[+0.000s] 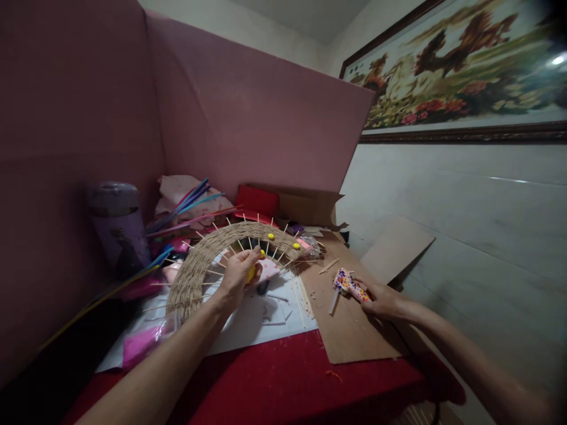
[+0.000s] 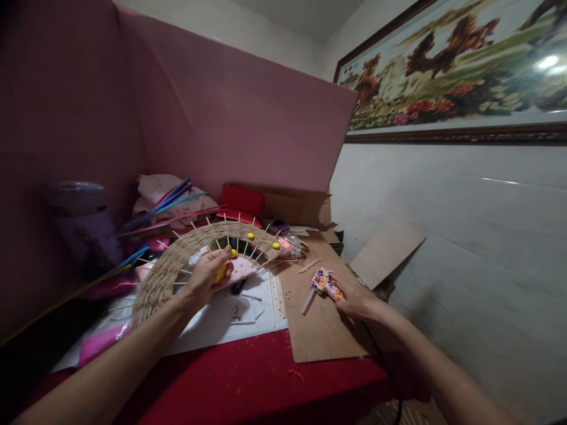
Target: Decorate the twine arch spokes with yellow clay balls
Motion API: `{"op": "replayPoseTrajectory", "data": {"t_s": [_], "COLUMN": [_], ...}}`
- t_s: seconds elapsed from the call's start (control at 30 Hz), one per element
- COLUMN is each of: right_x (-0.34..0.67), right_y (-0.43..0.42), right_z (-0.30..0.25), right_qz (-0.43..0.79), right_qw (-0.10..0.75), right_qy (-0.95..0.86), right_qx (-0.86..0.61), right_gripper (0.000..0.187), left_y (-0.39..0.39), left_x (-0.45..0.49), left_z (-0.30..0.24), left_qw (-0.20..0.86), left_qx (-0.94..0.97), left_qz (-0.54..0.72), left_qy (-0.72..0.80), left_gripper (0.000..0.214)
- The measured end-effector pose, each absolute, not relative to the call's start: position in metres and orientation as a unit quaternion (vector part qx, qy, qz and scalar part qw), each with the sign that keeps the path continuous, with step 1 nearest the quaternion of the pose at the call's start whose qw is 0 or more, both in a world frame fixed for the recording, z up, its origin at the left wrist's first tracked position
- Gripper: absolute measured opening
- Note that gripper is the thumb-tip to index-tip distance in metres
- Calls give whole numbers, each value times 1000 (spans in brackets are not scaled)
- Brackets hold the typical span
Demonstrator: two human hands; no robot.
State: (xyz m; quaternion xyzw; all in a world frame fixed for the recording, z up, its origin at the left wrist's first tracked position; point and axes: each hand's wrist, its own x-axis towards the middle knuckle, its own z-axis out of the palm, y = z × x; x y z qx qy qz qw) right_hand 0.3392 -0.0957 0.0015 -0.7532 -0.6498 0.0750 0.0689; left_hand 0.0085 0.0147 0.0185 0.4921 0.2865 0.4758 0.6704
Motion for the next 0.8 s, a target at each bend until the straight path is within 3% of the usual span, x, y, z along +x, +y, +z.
{"op": "replayPoseTrajectory", "data": {"t_s": [0.17,0.4,0.53,0.67,0.73,0.8], "right_x": [333,324,318,309,300,286], "right_y": [-84,-93,-95,-93,-90,-86], "right_z": [-4,16,42,66,74,79], "right_qz": [61,40,126,186,232,287], "right_qw": [47,125,228,433,526,549], "right_qy": [-626,-568,-577,-535,-515,-496], "right_qx": [-776,-813,-775,-701,-636,-608], "right_gripper": [74,37,26,19,21,30], "left_y": [14,20,21,22,24,25], "left_x": [6,5,4,4,5,5], "left_z": [21,19,19,17,15,11], "left_qw": [659,649,638,625,606,556], "left_qx": [490,484,482,497,516,558], "left_qz": [477,493,495,492,492,503], "left_qy": [312,319,339,347,352,356], "left_gripper": [49,53,53,50,45,40]}}
